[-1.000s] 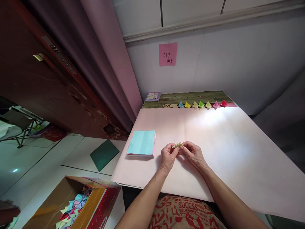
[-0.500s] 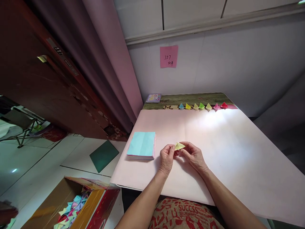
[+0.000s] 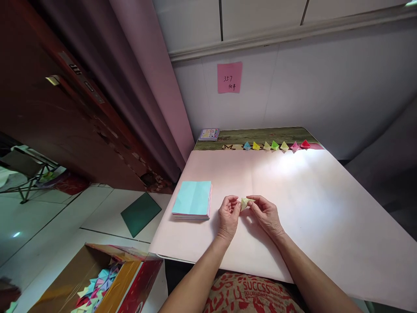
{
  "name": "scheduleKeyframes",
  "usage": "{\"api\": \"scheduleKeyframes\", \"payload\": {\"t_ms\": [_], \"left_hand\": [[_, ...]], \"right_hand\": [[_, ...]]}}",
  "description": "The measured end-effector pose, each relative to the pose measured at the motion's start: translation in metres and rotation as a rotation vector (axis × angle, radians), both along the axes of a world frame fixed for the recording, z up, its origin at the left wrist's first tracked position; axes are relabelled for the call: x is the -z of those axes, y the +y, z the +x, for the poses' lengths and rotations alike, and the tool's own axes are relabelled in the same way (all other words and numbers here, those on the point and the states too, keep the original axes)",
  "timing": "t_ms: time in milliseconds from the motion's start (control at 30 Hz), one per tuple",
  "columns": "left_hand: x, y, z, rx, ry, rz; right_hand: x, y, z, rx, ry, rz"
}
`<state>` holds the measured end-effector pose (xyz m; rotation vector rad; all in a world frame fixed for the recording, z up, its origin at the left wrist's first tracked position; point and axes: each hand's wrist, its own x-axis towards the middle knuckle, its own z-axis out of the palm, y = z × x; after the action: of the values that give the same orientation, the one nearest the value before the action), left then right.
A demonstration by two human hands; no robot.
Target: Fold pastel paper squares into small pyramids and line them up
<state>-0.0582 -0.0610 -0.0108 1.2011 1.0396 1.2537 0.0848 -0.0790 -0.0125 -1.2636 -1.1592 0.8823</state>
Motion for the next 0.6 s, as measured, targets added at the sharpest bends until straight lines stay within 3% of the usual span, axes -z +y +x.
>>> {"api": "scheduleKeyframes", "payload": {"t_ms": [100,200,300,433,600], "left_hand": [[-0.004,-0.003,0.0,-0.037,0.081,0.092],[-0.009,-0.005,0.0,0.039,0.105,0.118],[-0.008,-0.004,0.001,0.094,0.005,-0.02],[-0.007,0.004,-0.001,0.057,-0.184,-0.168],[-0.019,0.016,-0.004,0.204,-0.25,-0.369]], "right_hand": [[0.0,0.0,0.0,0.048,-0.032,-0.006],[-0.003,-0.001,-0.002,0.056,-0.016,-0.022],[-0.005,-0.003,-0.004,-0.006,0.044,-0.042],[-0.006,-0.004,-0.004,-0.061,0.053,-0.007],[-0.006,-0.001,-0.001,-0.112,0.214,-0.034]]}}
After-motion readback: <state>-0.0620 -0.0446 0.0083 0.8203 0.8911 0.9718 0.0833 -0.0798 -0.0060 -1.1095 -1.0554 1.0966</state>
